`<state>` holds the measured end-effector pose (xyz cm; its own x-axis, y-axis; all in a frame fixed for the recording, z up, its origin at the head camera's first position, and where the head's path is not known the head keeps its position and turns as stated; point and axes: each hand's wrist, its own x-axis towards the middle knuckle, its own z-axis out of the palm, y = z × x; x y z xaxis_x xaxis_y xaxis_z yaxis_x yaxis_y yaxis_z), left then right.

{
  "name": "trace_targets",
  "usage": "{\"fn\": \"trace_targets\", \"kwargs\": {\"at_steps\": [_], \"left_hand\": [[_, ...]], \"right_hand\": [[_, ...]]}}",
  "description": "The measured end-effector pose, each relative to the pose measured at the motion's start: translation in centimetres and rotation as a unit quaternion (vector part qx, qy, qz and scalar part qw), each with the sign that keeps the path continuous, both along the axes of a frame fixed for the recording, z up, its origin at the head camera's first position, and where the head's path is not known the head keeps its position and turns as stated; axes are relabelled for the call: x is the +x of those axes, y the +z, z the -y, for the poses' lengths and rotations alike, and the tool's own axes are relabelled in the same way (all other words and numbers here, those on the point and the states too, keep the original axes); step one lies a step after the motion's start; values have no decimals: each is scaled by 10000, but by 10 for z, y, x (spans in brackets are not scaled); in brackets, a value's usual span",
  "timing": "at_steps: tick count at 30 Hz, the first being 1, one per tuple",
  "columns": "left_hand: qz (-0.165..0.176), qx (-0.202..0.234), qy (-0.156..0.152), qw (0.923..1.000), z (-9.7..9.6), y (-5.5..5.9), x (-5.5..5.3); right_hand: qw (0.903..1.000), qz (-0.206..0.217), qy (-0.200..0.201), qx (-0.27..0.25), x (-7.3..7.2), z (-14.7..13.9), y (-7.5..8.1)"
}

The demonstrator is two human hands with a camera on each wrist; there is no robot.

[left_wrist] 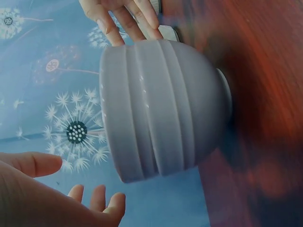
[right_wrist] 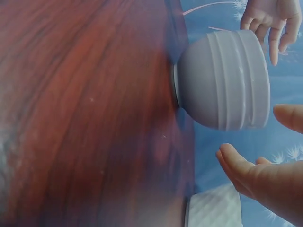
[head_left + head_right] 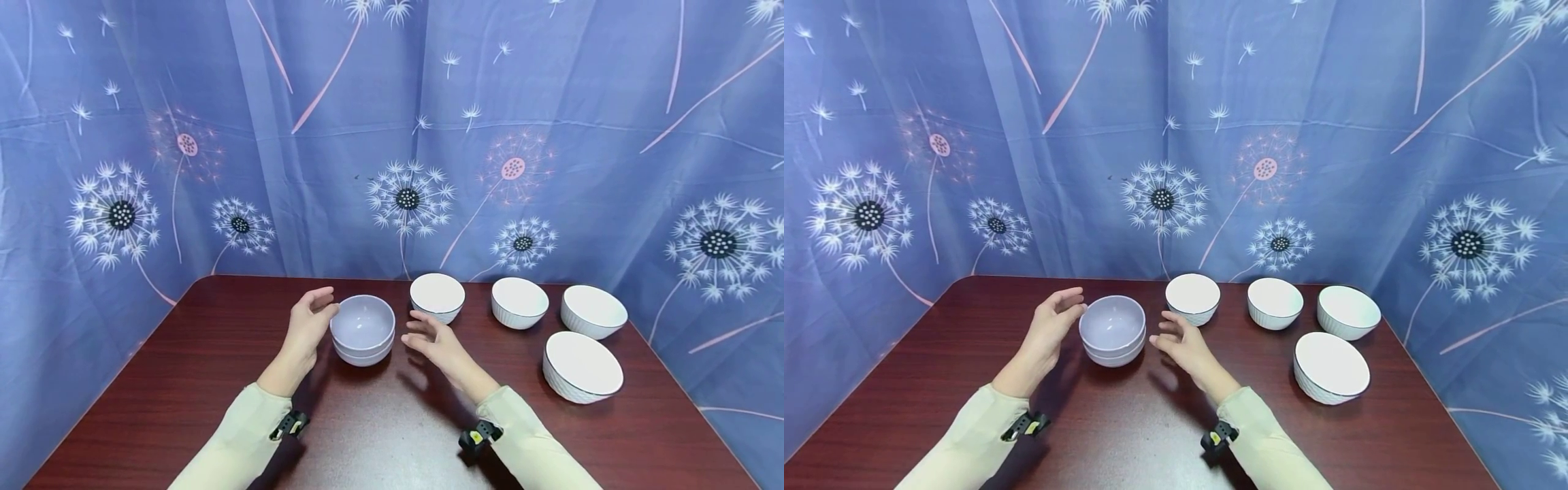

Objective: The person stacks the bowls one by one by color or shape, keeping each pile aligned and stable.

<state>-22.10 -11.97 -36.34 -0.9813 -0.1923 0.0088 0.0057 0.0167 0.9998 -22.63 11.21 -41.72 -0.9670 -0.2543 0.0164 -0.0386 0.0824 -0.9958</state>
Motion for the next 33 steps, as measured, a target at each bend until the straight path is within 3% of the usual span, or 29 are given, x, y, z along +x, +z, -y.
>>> {"fn": "trace_targets", "kwargs": {"at_steps": [9,19,33], "left_hand": [[-643,211,-51,9977,-20,9,1],[-940,387,-167,9947,-48,14,0],[-948,827,-479,9909,-90,16,0]], "right_hand": [[9994,-235,-246,-113,4,-16,11],[9981,-408,-421,-210,7,-41,24],[9950,-719,-698,59,13,-81,37]]}}
